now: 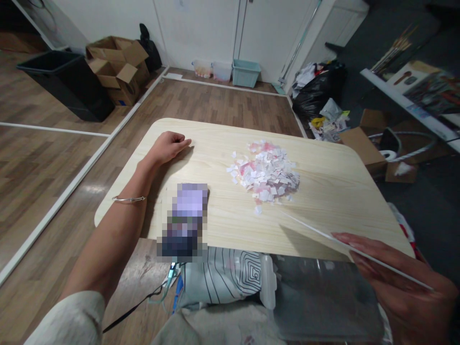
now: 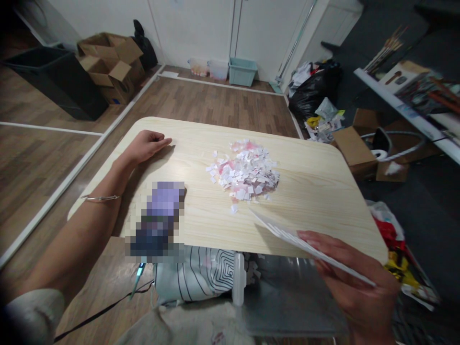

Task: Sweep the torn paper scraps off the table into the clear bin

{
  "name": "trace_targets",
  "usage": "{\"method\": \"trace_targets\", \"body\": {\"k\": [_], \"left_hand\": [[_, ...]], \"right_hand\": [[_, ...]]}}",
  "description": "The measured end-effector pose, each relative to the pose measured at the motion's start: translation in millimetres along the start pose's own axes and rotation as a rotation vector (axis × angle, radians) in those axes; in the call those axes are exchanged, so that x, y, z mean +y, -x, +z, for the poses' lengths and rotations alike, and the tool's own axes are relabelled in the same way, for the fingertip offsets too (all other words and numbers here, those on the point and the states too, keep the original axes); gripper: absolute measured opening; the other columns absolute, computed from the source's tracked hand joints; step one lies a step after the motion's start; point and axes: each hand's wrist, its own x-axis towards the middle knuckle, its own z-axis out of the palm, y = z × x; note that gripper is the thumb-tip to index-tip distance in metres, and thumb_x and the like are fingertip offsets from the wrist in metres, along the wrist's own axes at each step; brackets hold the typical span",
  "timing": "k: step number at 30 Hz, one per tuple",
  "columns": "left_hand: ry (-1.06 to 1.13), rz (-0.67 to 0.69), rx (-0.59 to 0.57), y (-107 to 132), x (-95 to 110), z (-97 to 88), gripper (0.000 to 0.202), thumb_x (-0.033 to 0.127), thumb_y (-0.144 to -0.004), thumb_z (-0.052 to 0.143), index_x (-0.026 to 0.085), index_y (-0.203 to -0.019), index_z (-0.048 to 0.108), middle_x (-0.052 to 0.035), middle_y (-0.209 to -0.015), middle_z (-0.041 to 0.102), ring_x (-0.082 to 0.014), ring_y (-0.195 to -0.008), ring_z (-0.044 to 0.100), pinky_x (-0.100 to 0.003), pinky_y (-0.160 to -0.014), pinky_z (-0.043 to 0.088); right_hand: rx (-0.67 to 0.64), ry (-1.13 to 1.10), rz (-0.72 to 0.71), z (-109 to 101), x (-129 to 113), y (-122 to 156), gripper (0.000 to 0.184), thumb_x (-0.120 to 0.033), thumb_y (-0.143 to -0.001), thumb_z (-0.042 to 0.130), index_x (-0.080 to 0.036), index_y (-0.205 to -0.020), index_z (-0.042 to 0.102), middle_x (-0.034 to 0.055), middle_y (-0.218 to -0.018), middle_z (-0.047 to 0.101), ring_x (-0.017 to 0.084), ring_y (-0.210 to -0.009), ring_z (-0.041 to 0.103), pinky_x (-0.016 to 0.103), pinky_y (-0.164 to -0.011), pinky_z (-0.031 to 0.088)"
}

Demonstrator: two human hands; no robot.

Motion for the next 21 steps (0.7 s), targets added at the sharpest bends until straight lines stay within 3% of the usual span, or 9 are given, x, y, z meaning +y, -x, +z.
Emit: {"method": "trace_targets", "body": {"k": [5,12,17,21], "left_hand": [[-0.014,-0.009,-0.019,0,2,-2.0,0.056,0.044,-0.101,0.072,0.028,-0.056,0.043,0.0027,-0.047,0.040,-0.0148,-0.055,0.034,-0.037,-0.060,0.027],[-0.012,-0.021,-0.018,2,7,-2.5,0.057,0.043,-0.101,0.072,0.028,-0.054,0.043,0.0030,-0.047,0.040,-0.0145,-0.053,0.035,-0.037,-0.060,0.027],[-0.021,-0.002,-0.009,1,5,-3.0,0.057,0.042,-0.101,0.072,0.028,-0.054,0.043,0.0032,-0.046,0.039,-0.0143,-0.054,0.036,-0.036,-0.060,0.027],[-0.013,-0.006,-0.015,1,5,-3.2,0.057,0.043,-0.100,0.073,0.027,-0.054,0.044,0.0030,-0.046,0.040,-0.0142,-0.054,0.036,-0.036,-0.060,0.027]], "right_hand": [[-0.187,0.022,-0.097,7,12,2,0.052,-0.008,-0.088,0.090,-0.045,-0.123,0.100,-0.0031,-0.118,0.098,0.024,-0.102,0.097,0.020,-0.096,0.075],[-0.249,0.073,-0.211,25,14,-11,0.045,-0.003,-0.092,0.083,-0.037,-0.117,0.098,0.0003,-0.115,0.098,0.022,-0.105,0.097,0.019,-0.105,0.070],[-0.303,0.102,-0.204,9,14,-13,0.037,-0.006,-0.092,0.085,-0.036,-0.112,0.096,0.0009,-0.111,0.098,0.023,-0.101,0.097,0.019,-0.104,0.070],[-0.244,0.163,-0.183,-12,19,-5,0.036,-0.010,-0.093,0.088,-0.038,-0.114,0.096,-0.0005,-0.111,0.098,0.021,-0.098,0.098,0.018,-0.105,0.070]]}}
